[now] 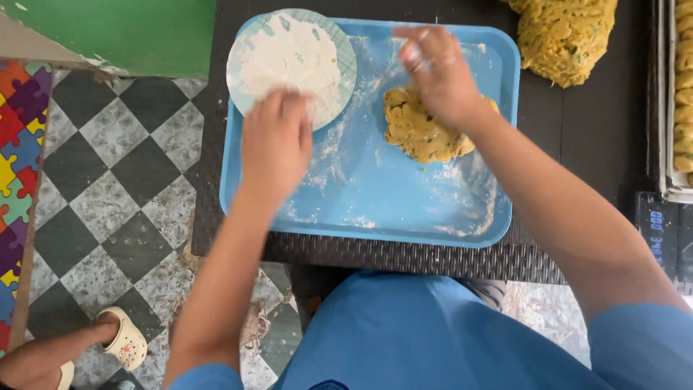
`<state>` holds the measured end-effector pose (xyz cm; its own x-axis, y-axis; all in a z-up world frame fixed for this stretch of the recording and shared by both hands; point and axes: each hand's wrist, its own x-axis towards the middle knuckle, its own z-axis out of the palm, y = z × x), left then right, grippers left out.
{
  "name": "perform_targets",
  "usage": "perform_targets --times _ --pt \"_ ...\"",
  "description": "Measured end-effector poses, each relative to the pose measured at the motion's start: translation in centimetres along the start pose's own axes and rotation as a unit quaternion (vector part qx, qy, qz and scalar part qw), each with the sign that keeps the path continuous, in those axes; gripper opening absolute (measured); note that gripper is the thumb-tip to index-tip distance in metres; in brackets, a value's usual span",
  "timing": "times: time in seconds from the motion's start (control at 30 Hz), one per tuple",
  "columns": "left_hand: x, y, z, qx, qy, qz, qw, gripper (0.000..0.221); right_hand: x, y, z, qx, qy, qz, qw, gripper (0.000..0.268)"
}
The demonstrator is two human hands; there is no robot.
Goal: The person is kneading a yellow dough on a blue tray, frequently dipping it into a bowl of white flour to prevent sticking and achieve the desired consistency.
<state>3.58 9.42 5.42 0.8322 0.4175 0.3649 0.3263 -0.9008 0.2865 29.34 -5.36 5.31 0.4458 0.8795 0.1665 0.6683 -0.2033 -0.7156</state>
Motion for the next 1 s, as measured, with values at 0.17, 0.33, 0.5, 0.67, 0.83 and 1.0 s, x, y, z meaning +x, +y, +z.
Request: perform_targets --times 0.17,0.33,0.5,0.67,0.83,1.0 --pt "6.2 -4.5 1.7 0.061 -0.225 0.000 0.972 0.053 -2.4 1.7 -4.7 0.121 0.072 -0.192 0.971 0.032" --pt "7.9 -5.9 3.2 0.041 -0.246 -0.015 0.968 0.045 -6.5 0.7 -8.5 0.204 0.122 -0.115 0.965 0.024" --pt "9.4 -6.0 0.9 -0.042 -0.268 -0.132 0.953 0.024 -9.4 0.6 -9.8 0.245 0.155 -0.045 0.956 0.022" --pt "9.9 -6.6 0.0 -0.039 -0.232 -0.078 0.969 0.026 -11.8 1.2 -9.3 0.267 0.145 -0.001 0.953 0.033" --pt "10.4 -2.9 -1.3 -0.040 -0.224 -0.066 0.972 0.027 -13.1 1.2 -8.7 0.272 0.139 0.038 0.952 0.037" --pt "10.9 5.4 -2.5 -0.206 -0.301 -0.014 0.931 0.023 -13.5 1.2 -8.5 0.292 0.131 0.047 0.946 0.040"
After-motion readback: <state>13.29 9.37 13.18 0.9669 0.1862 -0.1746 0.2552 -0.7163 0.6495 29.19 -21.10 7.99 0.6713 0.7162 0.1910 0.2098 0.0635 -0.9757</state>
